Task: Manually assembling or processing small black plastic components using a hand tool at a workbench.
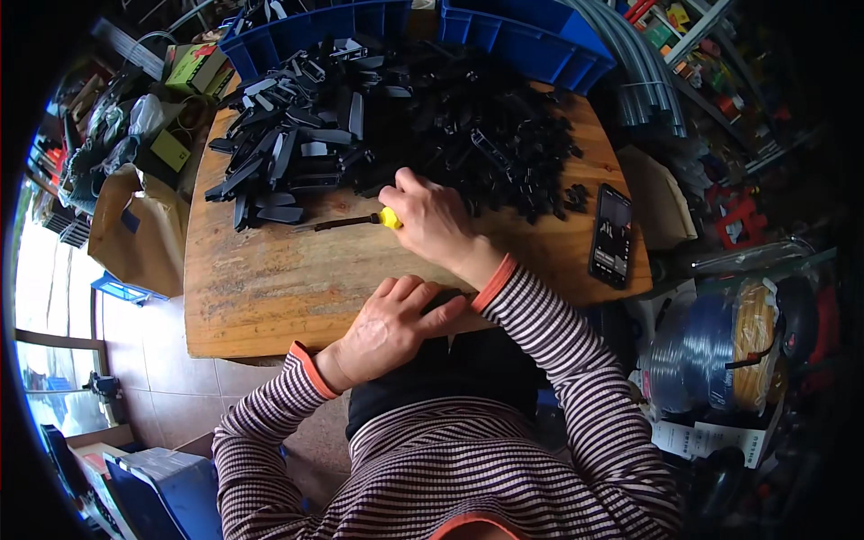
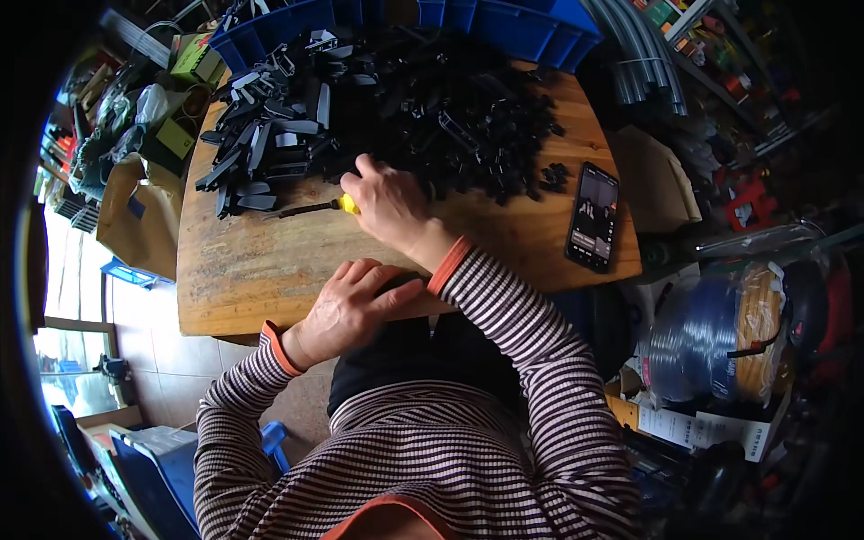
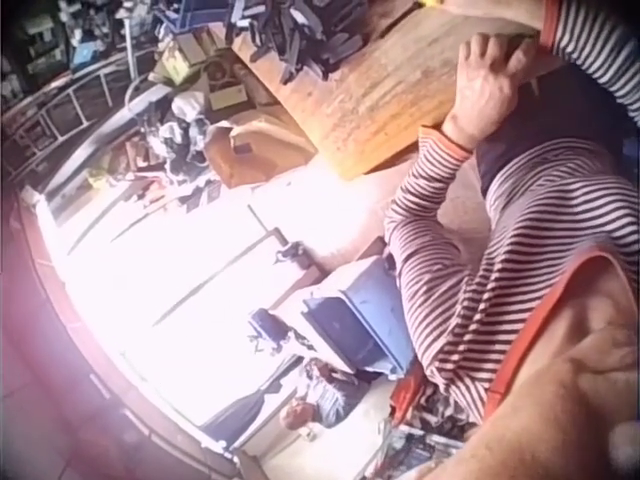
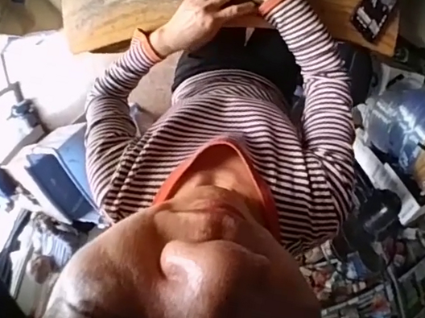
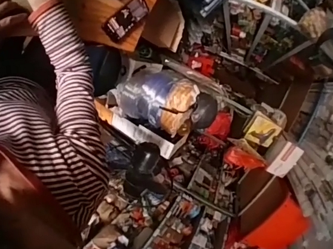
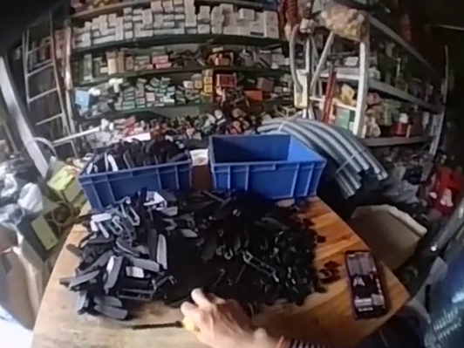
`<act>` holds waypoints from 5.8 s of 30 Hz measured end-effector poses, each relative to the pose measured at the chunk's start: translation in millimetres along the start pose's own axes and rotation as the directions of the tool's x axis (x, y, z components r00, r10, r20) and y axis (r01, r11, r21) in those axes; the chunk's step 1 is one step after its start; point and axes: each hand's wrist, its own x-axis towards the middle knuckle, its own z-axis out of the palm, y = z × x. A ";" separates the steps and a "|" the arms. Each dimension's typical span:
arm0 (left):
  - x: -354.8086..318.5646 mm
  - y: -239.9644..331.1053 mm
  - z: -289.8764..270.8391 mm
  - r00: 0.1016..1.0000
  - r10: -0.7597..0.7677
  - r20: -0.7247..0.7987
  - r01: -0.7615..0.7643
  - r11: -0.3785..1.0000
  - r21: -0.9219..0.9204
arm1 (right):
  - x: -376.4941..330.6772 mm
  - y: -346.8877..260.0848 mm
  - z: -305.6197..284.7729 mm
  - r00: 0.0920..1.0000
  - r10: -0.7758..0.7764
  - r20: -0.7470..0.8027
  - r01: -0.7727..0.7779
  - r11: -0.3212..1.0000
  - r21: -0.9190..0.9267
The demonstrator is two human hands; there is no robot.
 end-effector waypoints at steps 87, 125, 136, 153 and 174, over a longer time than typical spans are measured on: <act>38.2 -47.5 -4.0 0.966 -0.255 -0.051 0.238 0.945 -0.226 | -73.3 41.8 -66.1 0.903 0.429 0.009 -0.429 0.903 -0.005; 67.4 -64.0 -1.5 0.985 -0.138 0.103 0.131 0.989 0.075 | -74.5 22.0 -72.3 0.885 0.465 -0.025 -0.447 0.862 0.240; 29.0 -44.0 0.8 0.981 0.114 0.156 -0.163 0.922 0.352 | -76.8 28.0 -65.4 0.894 0.448 0.014 -0.448 0.893 0.034; 15.3 -65.7 1.4 0.983 0.173 0.056 -0.179 0.977 0.118 | -53.2 18.9 -49.2 0.920 0.390 -0.023 -0.383 0.912 0.149; -11.2 -71.4 -7.1 0.972 0.208 0.112 -0.224 0.961 0.164 | -31.0 -17.9 -18.4 0.982 0.184 0.053 -0.190 0.972 0.137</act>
